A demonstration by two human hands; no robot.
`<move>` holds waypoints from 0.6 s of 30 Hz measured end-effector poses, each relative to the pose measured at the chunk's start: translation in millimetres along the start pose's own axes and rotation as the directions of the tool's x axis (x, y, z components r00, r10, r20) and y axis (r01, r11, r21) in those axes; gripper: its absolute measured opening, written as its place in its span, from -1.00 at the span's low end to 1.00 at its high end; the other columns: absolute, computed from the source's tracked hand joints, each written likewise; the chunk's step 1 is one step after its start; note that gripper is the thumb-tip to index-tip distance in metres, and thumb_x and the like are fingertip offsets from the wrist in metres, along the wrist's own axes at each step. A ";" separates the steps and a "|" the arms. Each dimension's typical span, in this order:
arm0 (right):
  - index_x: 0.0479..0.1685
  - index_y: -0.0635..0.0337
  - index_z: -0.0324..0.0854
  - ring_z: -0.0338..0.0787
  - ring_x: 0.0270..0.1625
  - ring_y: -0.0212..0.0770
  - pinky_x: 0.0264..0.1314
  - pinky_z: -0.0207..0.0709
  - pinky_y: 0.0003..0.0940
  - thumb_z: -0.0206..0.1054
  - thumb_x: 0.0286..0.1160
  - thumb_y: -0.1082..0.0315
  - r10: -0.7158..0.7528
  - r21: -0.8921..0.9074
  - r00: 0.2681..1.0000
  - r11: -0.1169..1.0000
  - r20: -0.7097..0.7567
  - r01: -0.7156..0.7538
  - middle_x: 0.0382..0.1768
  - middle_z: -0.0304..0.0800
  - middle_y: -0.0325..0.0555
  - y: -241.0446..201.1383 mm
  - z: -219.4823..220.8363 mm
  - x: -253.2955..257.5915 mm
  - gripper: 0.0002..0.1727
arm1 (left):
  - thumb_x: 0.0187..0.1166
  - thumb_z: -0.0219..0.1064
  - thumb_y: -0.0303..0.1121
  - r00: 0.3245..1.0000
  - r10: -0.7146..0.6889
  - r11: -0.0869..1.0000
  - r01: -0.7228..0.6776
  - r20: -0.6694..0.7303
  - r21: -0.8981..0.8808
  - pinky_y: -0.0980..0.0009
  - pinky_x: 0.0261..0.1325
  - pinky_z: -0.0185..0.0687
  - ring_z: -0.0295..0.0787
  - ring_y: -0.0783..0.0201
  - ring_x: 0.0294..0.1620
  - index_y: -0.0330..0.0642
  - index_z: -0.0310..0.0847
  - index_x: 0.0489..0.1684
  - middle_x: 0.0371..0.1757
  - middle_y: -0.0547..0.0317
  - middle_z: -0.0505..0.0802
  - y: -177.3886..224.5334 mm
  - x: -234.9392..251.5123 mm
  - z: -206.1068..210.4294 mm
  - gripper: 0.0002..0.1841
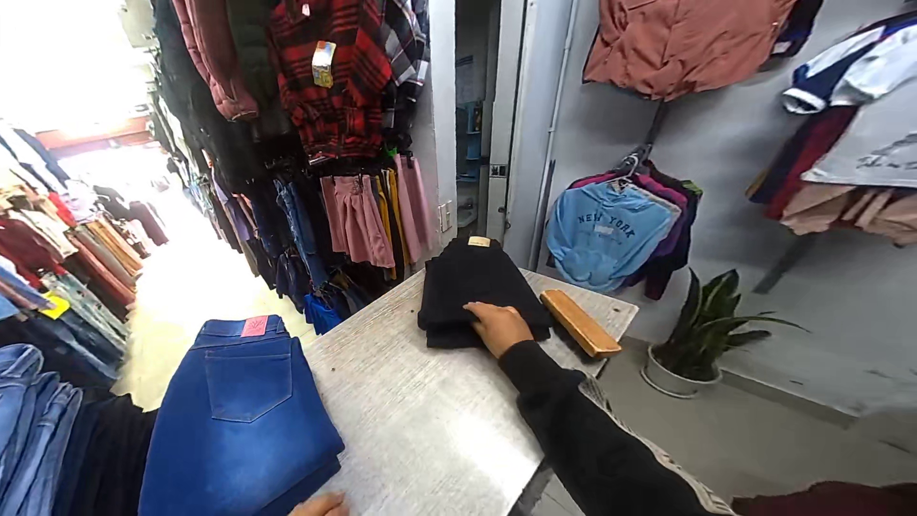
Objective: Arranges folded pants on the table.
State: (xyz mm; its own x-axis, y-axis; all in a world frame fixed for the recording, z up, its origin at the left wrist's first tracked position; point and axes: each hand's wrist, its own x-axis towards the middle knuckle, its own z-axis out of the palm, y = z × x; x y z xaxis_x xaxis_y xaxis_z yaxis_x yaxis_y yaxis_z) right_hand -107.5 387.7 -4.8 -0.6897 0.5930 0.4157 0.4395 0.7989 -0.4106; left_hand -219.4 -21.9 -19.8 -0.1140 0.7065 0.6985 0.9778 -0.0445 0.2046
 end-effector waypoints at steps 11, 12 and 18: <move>0.08 0.33 0.79 0.88 0.20 0.13 0.22 0.72 0.03 0.40 0.54 0.29 -0.514 0.424 0.844 0.805 0.151 0.414 0.16 0.86 0.19 -147.2 -20.3 -227.0 -0.70 | 0.67 0.17 -0.39 0.930 -0.101 0.943 0.202 0.354 -0.263 0.29 0.04 0.81 0.87 0.20 -0.12 -0.36 0.76 0.04 -0.09 -0.05 0.88 26.7 95.4 69.1 -0.73; 0.05 0.26 0.83 0.89 0.20 0.04 0.25 0.74 -0.03 0.39 0.57 0.24 -0.446 0.417 0.890 0.829 0.093 0.372 0.17 0.87 0.11 -137.4 -21.6 -231.3 -0.71 | 0.65 0.18 -0.37 0.898 -0.148 0.924 0.275 0.415 -0.265 0.30 -0.01 0.79 0.85 0.21 -0.19 -0.34 0.76 -0.01 -0.16 -0.04 0.87 26.5 86.7 80.6 -0.74; 0.47 0.30 0.59 0.83 -0.16 -0.11 -0.24 0.73 -0.23 0.52 0.33 0.28 0.024 0.366 0.999 0.931 -0.025 -0.013 0.21 0.73 0.24 -80.3 -35.3 -223.3 -0.37 | 0.67 0.21 0.05 0.773 -0.269 0.799 0.513 0.575 -0.314 0.36 -0.16 0.66 0.72 0.28 -0.31 -0.33 0.72 -0.20 -0.30 0.01 0.78 33.3 86.1 72.4 -0.49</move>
State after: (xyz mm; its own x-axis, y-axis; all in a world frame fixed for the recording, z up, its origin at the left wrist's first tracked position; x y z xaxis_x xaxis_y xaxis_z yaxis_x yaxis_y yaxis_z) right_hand 31.6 194.6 -36.0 -0.6644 0.6140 0.4261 0.2073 0.6991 -0.6843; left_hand -183.9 88.6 -2.4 -0.2506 0.9639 0.0902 0.6677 0.1046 0.7371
